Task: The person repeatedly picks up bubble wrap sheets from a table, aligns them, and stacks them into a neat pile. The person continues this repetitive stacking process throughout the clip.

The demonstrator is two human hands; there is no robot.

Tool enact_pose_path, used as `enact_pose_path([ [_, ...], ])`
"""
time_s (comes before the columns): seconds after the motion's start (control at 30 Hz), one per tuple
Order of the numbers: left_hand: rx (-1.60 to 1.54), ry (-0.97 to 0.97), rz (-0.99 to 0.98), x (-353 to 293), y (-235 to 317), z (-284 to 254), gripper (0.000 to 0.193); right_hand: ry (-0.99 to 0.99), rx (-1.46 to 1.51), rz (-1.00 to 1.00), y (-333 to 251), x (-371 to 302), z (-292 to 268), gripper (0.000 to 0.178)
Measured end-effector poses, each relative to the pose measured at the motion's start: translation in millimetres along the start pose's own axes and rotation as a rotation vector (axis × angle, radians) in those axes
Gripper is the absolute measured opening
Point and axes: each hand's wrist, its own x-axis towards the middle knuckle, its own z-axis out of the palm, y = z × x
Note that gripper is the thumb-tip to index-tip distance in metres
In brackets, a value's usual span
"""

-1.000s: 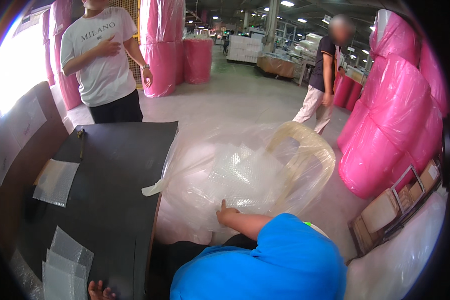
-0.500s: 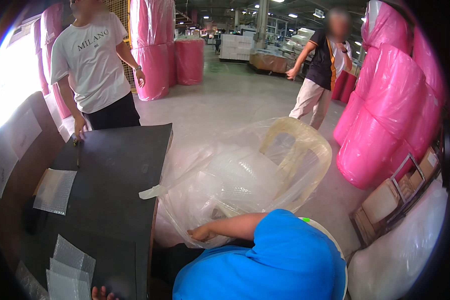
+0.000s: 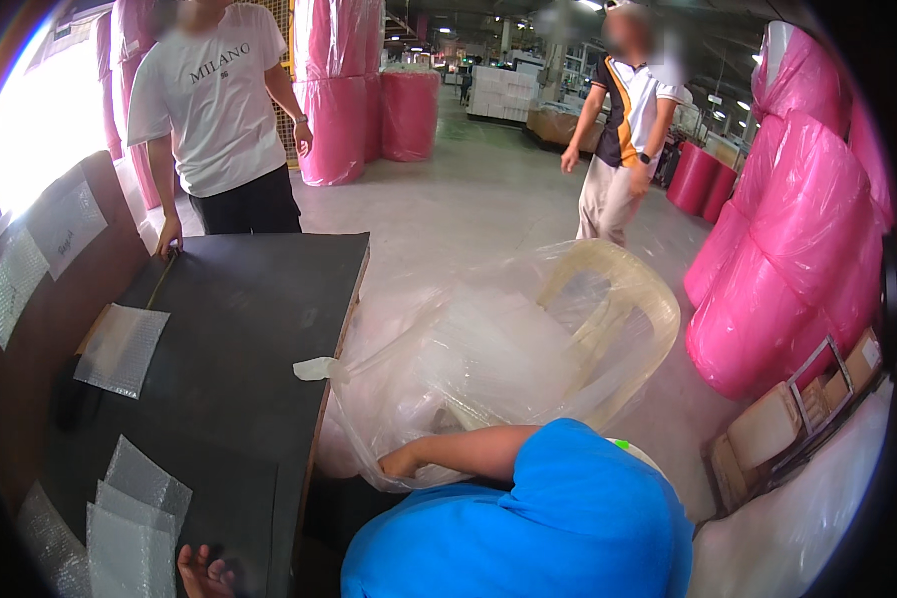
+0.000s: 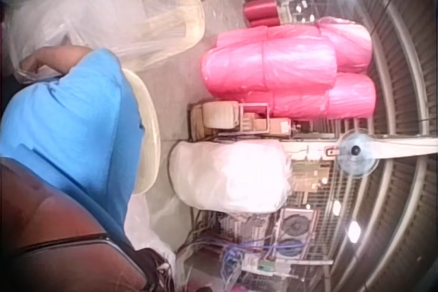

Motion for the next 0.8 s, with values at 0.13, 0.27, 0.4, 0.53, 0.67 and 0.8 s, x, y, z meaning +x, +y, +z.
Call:
enact_pose_path([
  [0.13, -0.027, -0.016, -0.006, 1.2, -0.3, 0.3, 0.046, 0.007, -0.046, -0.023, 10.1, 5.7, -2.8, 0.028],
  [0.27, -0.005, -0.007, -0.008, 1.1, -0.7, -0.4, 0.047, 0.036, -0.024, -0.013, 11.4, 4.8, -1.3, 0.026],
  [0.4, 0.050, 0.021, -0.022, -2.0, 1.4, -0.3, 0.051, 0.095, -0.091, -0.002, -6.0, -7.9, 5.1, 0.030],
  [0.53, 0.051, 0.030, -0.046, -1.2, 1.1, -4.8, 0.055, 0.173, -0.379, -0.031, -20.6, -14.2, 7.4, 0.036],
  [0.67, 0.039, 0.015, -0.043, 1.9, 1.4, -2.5, 0.055, 0.234, -0.490, -0.202, 13.0, 8.9, 2.2, 0.038],
  [0.8, 0.016, 0.008, -0.027, 2.3, -0.5, -5.2, 0.056, 0.265, -0.528, -0.163, 13.4, 10.1, 2.4, 0.038],
])
